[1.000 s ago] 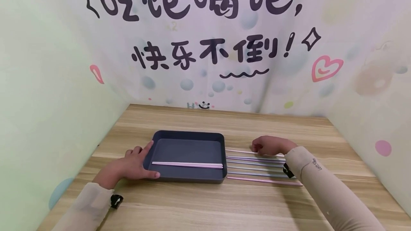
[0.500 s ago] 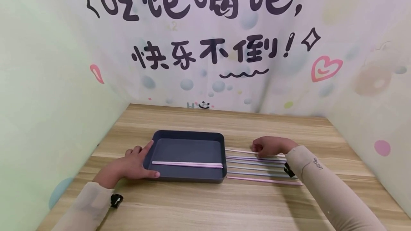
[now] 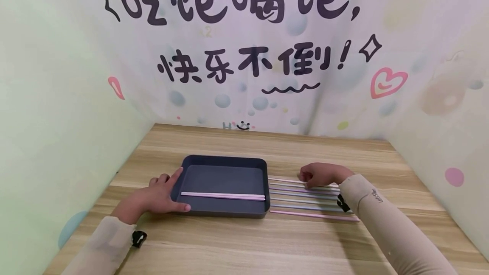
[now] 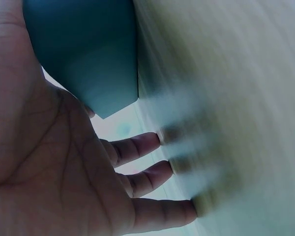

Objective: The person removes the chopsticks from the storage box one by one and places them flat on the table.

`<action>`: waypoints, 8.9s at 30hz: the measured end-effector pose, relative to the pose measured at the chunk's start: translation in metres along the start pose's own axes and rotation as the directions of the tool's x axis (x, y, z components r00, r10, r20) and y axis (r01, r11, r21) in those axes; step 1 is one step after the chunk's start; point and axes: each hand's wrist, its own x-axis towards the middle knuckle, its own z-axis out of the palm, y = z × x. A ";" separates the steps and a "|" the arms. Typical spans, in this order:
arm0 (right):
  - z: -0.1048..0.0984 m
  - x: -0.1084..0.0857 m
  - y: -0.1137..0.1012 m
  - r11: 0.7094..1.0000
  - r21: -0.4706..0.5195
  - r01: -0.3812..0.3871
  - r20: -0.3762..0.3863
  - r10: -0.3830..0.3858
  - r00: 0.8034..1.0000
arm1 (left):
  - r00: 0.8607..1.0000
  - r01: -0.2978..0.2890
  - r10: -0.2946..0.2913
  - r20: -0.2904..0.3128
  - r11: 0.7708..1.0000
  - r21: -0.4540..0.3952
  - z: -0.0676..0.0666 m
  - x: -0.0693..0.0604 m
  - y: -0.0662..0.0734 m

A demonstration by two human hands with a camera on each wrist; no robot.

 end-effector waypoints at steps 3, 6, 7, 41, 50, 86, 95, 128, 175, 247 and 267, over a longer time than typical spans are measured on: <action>-0.001 0.000 -0.001 1.000 0.008 -0.003 0.000 0.003 1.000 | 1.000 0.001 -0.001 -0.001 1.000 -0.001 0.000 0.000 0.000; -0.003 0.000 -0.004 1.000 0.005 -0.012 -0.004 0.012 1.000 | 1.000 0.002 -0.002 0.001 1.000 -0.004 -0.001 0.000 0.000; -0.004 0.000 -0.005 1.000 -0.001 -0.012 -0.008 0.012 1.000 | 1.000 0.002 -0.002 0.001 1.000 -0.004 -0.001 0.000 0.000; -0.023 0.044 -0.126 0.987 -0.036 0.158 -0.038 -0.159 0.986 | 1.000 0.005 -0.005 0.003 1.000 -0.007 -0.001 -0.001 0.002; -0.013 0.062 -0.152 0.974 -0.015 0.225 -0.061 -0.225 0.972 | 1.000 0.003 -0.003 0.005 1.000 -0.015 -0.001 0.001 0.000; 0.055 0.124 -0.172 0.935 0.159 0.318 0.038 -0.328 0.944 | 1.000 -0.004 0.004 0.009 1.000 0.000 0.000 0.001 0.001; 0.060 0.125 -0.172 0.943 0.150 0.297 0.026 -0.304 0.952 | 1.000 0.001 -0.001 0.012 1.000 0.008 -0.001 0.001 0.001; 0.070 0.129 -0.172 0.958 0.030 0.286 -0.049 -0.285 0.957 | 1.000 -0.002 0.002 -0.001 1.000 0.003 0.001 0.001 0.000; 0.020 0.112 -0.189 0.948 0.044 0.315 -0.041 -0.313 0.949 | 1.000 0.007 -0.007 -0.003 1.000 -0.011 0.003 0.000 0.000; -0.031 0.002 -0.014 0.998 -0.059 0.017 0.077 -0.013 0.997 | 1.000 -0.011 0.011 -0.002 1.000 -0.009 -0.001 -0.002 0.002; -0.015 0.012 -0.004 0.994 -0.069 0.084 -0.002 -0.085 0.996 | 1.000 -0.007 0.007 0.000 1.000 -0.004 -0.002 -0.002 0.004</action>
